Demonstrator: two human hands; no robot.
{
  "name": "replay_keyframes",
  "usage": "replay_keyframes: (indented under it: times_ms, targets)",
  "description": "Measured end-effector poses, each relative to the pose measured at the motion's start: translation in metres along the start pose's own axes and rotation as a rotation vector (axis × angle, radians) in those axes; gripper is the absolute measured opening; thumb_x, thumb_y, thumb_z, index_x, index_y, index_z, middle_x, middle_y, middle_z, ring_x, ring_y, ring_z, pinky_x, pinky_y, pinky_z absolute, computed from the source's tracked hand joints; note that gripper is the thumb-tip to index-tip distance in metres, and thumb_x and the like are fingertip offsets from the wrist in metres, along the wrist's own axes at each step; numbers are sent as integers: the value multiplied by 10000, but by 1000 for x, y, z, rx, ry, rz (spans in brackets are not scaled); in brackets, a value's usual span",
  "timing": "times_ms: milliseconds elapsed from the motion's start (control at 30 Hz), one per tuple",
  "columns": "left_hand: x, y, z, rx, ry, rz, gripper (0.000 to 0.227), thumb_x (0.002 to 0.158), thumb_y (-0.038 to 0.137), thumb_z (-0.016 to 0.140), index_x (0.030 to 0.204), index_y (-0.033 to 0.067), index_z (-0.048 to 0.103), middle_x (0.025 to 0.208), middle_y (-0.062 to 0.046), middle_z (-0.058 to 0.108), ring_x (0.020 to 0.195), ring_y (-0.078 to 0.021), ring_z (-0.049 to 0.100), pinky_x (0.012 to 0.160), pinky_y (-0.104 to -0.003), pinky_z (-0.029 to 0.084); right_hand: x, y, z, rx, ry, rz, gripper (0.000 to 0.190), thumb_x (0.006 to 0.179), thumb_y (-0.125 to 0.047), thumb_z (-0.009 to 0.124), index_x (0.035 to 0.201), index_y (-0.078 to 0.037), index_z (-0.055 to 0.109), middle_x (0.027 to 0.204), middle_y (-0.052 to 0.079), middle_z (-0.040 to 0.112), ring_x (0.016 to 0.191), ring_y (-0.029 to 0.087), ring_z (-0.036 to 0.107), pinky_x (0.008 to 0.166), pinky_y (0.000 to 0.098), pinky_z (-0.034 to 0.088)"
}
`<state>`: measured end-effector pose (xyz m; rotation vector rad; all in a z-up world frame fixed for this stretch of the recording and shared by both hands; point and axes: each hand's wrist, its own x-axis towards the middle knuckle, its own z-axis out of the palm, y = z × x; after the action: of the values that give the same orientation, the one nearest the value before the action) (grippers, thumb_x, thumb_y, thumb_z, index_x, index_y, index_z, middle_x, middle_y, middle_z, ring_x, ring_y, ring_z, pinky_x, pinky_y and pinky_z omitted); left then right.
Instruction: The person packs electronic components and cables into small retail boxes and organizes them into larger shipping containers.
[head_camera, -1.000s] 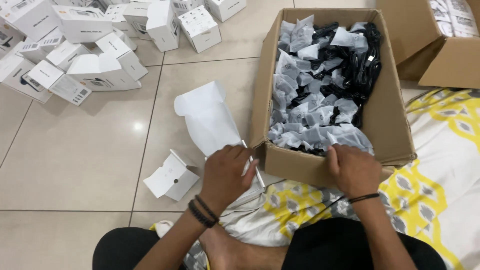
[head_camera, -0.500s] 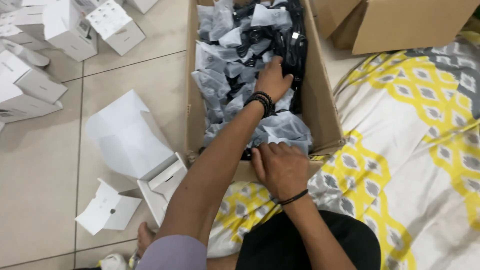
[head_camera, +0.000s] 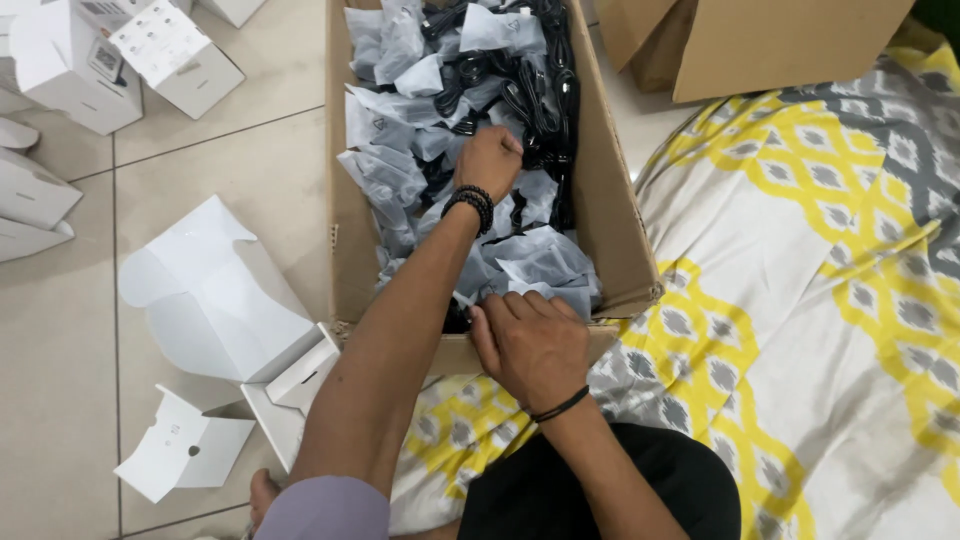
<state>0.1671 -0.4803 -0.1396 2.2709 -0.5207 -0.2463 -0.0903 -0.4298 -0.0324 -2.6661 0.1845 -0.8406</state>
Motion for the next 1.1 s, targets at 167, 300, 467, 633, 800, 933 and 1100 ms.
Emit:
replay_keyframes:
  times_ms: [167, 300, 467, 633, 800, 933, 1100]
  targets:
    - [-34, -12, -42, -7, -63, 86, 105, 816, 174, 665, 858, 115, 742, 849, -89, 771, 837, -296, 743, 775, -447, 577, -5, -5, -2, -13, -27, 9, 223, 936, -265, 675, 769, -122, 640, 715, 36, 633, 712, 230, 641, 651, 392, 473]
    - [-39, -35, -51, 237, -269, 70, 172, 847, 237, 674, 954, 144, 772, 972, -101, 768, 914, -320, 720, 857, -451, 568, -7, -7, -2, -41, -72, 23, 232, 939, -269, 670, 763, -120, 643, 701, 38, 634, 704, 232, 644, 636, 401, 468]
    - [-60, -43, -47, 530, -456, 276, 571, 681, 347, 823, 1176, 108, 669, 1196, -166, 677, 1112, -352, 635, 921, -459, 531, -6, -4, -1, -58, -55, 13, 252, 943, -277, 667, 748, -123, 629, 706, 37, 633, 712, 233, 644, 642, 400, 471]
    - [-66, -41, -70, 618, -520, 165, 653, 684, 407, 845, 1197, 55, 648, 1266, -203, 631, 1121, -359, 645, 941, -460, 539, -3, -1, -3, -55, -28, -16, 238, 940, -279, 673, 755, -132, 639, 706, 28, 632, 714, 225, 644, 643, 393, 470]
    - [-88, -31, -97, -73, -721, 80, 432, 891, 306, 737, 1161, -31, 758, 980, -124, 735, 823, -198, 647, 724, -361, 547, 15, -13, -30, 137, 307, 107, 264, 935, -170, 677, 1173, -64, 639, 1150, 134, 665, 1028, 313, 664, 878, 404, 552]
    - [-97, -4, -119, -544, -1201, -13, 456, 892, 270, 709, 1318, 115, 655, 992, 39, 696, 870, -69, 651, 769, -240, 570, 17, -9, -27, -54, 368, 11, 489, 785, -148, 707, 1236, -23, 565, 1196, 209, 603, 1067, 423, 616, 870, 454, 518]
    - [-49, -27, -70, -519, -593, 47, 262, 991, 293, 656, 1115, 67, 704, 1076, -36, 732, 912, -134, 649, 756, -308, 535, 4, 5, -5, 103, 21, 292, 325, 936, -185, 711, 1229, -65, 637, 1100, 129, 673, 972, 348, 672, 801, 447, 546]
